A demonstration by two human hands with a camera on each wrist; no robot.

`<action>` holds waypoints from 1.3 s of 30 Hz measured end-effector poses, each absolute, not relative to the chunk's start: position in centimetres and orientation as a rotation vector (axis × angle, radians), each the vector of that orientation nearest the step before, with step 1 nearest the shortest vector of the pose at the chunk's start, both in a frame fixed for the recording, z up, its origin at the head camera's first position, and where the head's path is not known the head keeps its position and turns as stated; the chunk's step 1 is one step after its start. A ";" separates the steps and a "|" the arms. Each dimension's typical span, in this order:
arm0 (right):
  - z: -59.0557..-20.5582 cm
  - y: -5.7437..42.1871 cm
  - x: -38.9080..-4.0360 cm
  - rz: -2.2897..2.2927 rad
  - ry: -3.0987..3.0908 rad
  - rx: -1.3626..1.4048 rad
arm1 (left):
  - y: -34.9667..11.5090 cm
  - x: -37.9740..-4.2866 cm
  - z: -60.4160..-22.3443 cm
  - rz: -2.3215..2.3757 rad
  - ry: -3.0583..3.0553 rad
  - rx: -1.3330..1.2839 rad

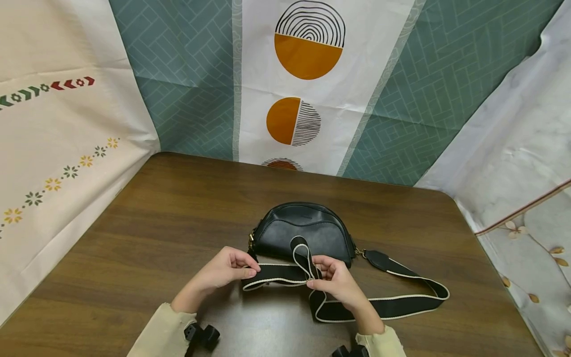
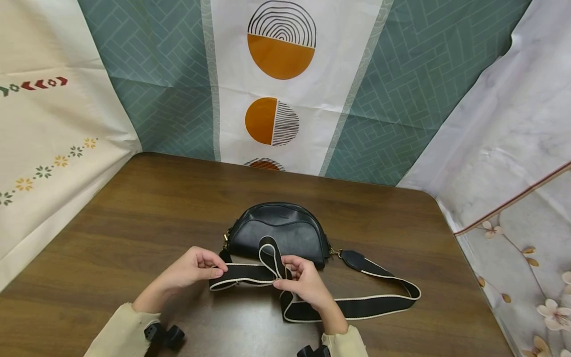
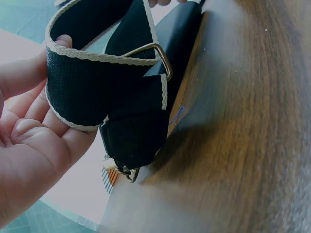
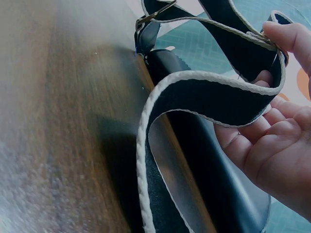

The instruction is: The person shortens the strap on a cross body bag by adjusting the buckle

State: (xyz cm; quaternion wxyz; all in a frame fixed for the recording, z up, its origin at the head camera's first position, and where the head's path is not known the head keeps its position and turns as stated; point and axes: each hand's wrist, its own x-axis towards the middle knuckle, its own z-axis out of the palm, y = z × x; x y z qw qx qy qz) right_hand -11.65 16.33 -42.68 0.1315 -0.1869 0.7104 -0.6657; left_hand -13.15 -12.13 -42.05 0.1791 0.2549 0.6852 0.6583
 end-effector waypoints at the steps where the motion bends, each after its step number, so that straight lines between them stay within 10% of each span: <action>1: -42.7 16.3 -11.7 -1.935 2.062 -0.554 | -12.2 -13.2 -42.0 1.858 1.939 0.723; 39: -42.2 15.7 -12.1 -1.798 2.257 -0.641 | -10.6 -13.8 -41.0 1.661 2.073 0.912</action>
